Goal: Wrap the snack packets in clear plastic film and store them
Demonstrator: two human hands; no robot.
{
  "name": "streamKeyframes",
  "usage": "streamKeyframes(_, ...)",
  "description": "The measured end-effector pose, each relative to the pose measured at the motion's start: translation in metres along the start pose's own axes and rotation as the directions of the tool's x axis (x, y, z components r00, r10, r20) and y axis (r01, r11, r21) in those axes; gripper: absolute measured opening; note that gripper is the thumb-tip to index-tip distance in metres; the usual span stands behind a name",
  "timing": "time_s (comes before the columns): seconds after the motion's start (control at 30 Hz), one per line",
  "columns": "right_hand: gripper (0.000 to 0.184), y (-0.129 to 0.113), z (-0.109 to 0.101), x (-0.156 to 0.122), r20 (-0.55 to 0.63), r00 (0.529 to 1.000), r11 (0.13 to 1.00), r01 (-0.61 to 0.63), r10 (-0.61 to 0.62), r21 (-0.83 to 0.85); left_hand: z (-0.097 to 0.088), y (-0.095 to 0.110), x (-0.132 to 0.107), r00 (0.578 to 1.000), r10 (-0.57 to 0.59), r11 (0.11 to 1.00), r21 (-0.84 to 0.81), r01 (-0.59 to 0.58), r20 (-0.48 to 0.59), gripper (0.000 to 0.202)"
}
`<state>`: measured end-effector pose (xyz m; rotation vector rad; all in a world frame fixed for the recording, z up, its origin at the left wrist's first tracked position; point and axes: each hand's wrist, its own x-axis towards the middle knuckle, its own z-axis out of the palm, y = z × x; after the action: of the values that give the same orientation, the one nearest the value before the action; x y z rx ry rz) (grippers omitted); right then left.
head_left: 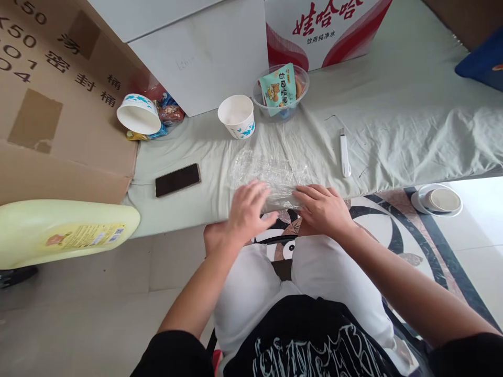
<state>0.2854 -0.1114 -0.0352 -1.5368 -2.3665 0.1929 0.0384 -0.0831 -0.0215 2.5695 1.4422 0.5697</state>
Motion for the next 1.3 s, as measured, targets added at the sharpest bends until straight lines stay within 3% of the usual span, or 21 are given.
streamKeyframes(0.07,0.035,-0.014,-0.012,-0.004,0.034,0.995,0.995,-0.093,0.092,0.043,0.002,0.017,-0.003,0.991,0.07,0.997,-0.031,-0.066,0.117,0.05)
streamKeyframes(0.13,0.041,-0.024,-0.026,-0.009,0.09,0.989,0.975,-0.134,0.12,0.179,0.004,0.025,-0.003,0.984,0.069,0.994,-0.092,-0.054,0.167,0.035)
streamKeyframes(0.2,0.049,-0.025,-0.038,-0.015,0.111,0.992,0.909,-0.103,0.063,0.404,0.004,0.023,-0.002,0.986,0.032,0.978,-0.207,0.003,0.165,0.023)
streamKeyframes(0.3,0.041,-0.011,-0.043,-0.023,-0.003,0.997,0.783,-0.058,0.077,0.619,-0.001,0.012,-0.002,0.984,-0.096,0.87,-0.468,0.155,0.147,0.023)
streamKeyframes(0.4,0.044,0.003,-0.032,-0.023,-0.17,0.97,0.854,-0.061,0.173,0.517,-0.008,0.006,-0.005,0.954,-0.186,0.649,-0.699,0.299,0.235,0.02)
streamKeyframes(0.47,0.045,0.003,-0.022,-0.019,-0.204,0.974,0.913,-0.005,0.096,0.407,-0.011,0.007,-0.007,0.93,-0.175,0.511,-0.778,0.367,0.324,0.02)
streamKeyframes(0.53,0.036,-0.003,-0.015,-0.013,-0.198,0.98,0.918,0.108,-0.033,0.382,-0.011,0.009,-0.009,0.914,-0.156,0.424,-0.81,0.404,0.374,0.022)
streamKeyframes(0.6,0.021,-0.009,-0.014,-0.009,-0.214,0.972,0.88,0.185,-0.098,0.437,-0.009,0.009,-0.009,0.916,-0.165,0.428,-0.81,0.401,0.366,0.023)
streamKeyframes(0.67,0.024,-0.013,-0.016,-0.006,-0.204,0.978,0.829,0.149,-0.043,0.539,-0.008,0.005,-0.009,0.924,-0.216,0.486,-0.786,0.382,0.316,0.025)
streamKeyframes(0.77,0.036,-0.015,-0.02,-0.002,-0.076,0.978,0.752,-0.098,0.194,0.651,-0.01,-0.003,-0.01,0.906,-0.318,0.569,-0.707,0.419,0.281,0.023)
streamKeyframes(0.87,0.035,-0.016,-0.023,0.005,0.057,0.901,0.682,-0.365,0.429,0.634,-0.015,-0.003,-0.009,0.9,-0.33,0.644,-0.63,0.435,0.284,0.034)
streamKeyframes(0.93,0.035,-0.018,-0.026,0.012,0.105,0.859,0.657,-0.457,0.502,0.599,-0.018,0.003,-0.005,0.922,-0.286,0.689,-0.612,0.388,0.262,0.04)
streamKeyframes(1.03,0.031,-0.025,-0.034,0.024,0.167,0.83,0.627,-0.519,0.532,0.581,-0.018,0.01,0.002,0.944,-0.288,0.705,-0.633,0.321,0.158,0.025)
streamKeyframes(1.1,0.026,-0.029,-0.039,0.029,0.217,0.805,0.586,-0.561,0.553,0.585,-0.015,0.01,0.004,0.909,-0.405,0.66,-0.655,0.368,0.103,0.037)
streamKeyframes(1.23,0.025,-0.031,-0.043,0.032,0.307,0.735,0.505,-0.651,0.604,0.566,-0.008,-0.002,-0.001,0.724,-0.668,0.461,-0.67,0.582,0.17,0.039)
streamKeyframes(1.3,0.027,-0.029,-0.038,0.03,0.302,0.743,0.526,-0.647,0.597,0.552,-0.007,-0.007,-0.005,0.674,-0.71,0.431,-0.63,0.646,0.206,0.038)
